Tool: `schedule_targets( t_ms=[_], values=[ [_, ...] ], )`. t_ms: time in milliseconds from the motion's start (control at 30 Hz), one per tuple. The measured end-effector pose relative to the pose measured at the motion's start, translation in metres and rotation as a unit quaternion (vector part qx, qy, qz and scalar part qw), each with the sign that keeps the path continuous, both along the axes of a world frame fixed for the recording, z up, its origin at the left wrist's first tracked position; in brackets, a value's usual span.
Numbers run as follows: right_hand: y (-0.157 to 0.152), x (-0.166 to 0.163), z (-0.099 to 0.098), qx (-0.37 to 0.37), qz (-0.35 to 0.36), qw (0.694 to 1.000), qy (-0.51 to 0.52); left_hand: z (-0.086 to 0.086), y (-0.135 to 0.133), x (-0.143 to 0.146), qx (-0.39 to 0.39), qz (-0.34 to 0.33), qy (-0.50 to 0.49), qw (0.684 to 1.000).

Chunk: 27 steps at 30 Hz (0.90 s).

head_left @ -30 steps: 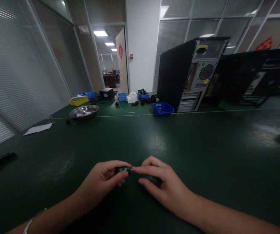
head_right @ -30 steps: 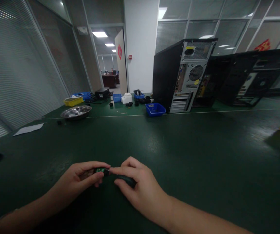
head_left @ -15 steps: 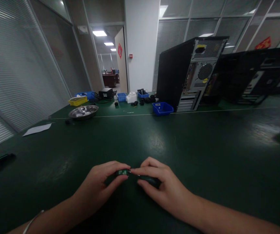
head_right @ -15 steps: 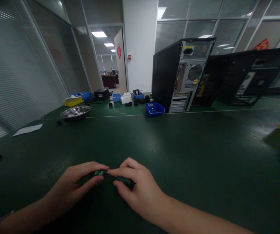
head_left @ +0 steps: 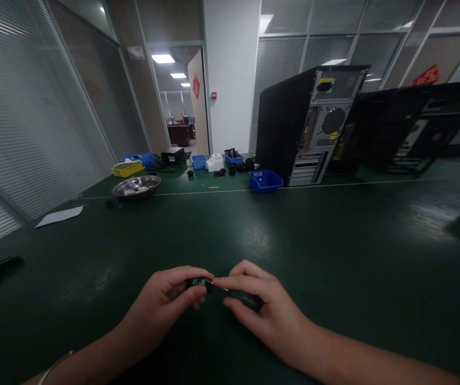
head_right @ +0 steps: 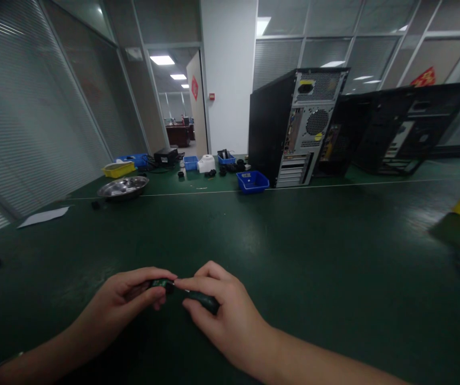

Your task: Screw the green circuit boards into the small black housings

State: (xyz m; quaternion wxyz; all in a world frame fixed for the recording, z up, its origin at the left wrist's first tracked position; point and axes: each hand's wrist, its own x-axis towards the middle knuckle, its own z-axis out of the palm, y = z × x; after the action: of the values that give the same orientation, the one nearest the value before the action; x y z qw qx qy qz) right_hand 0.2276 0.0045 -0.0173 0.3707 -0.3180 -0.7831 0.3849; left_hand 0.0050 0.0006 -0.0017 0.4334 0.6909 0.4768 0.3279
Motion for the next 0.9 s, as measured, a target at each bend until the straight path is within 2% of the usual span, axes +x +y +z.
schedule_targets(
  t_ms=[200, 400, 900],
  values=[
    [-0.0001, -0.0006, -0.0009, 0.003, -0.004, 1.0, 0.009, 0.0019, 0.0, 0.0009, -0.016, 0.01, -0.016, 1.0],
    [-0.0007, 0.0003, -0.002, 0.002, -0.001, 1.0, -0.003, 0.0008, -0.0025, -0.0033, 0.088, -0.008, 0.099, 0.991],
    [-0.0018, -0.0002, -0.0007, 0.013, -0.005, 1.0, 0.005, 0.0019, -0.0005, 0.0004, 0.002, 0.002, -0.016, 1.0]
  ],
)
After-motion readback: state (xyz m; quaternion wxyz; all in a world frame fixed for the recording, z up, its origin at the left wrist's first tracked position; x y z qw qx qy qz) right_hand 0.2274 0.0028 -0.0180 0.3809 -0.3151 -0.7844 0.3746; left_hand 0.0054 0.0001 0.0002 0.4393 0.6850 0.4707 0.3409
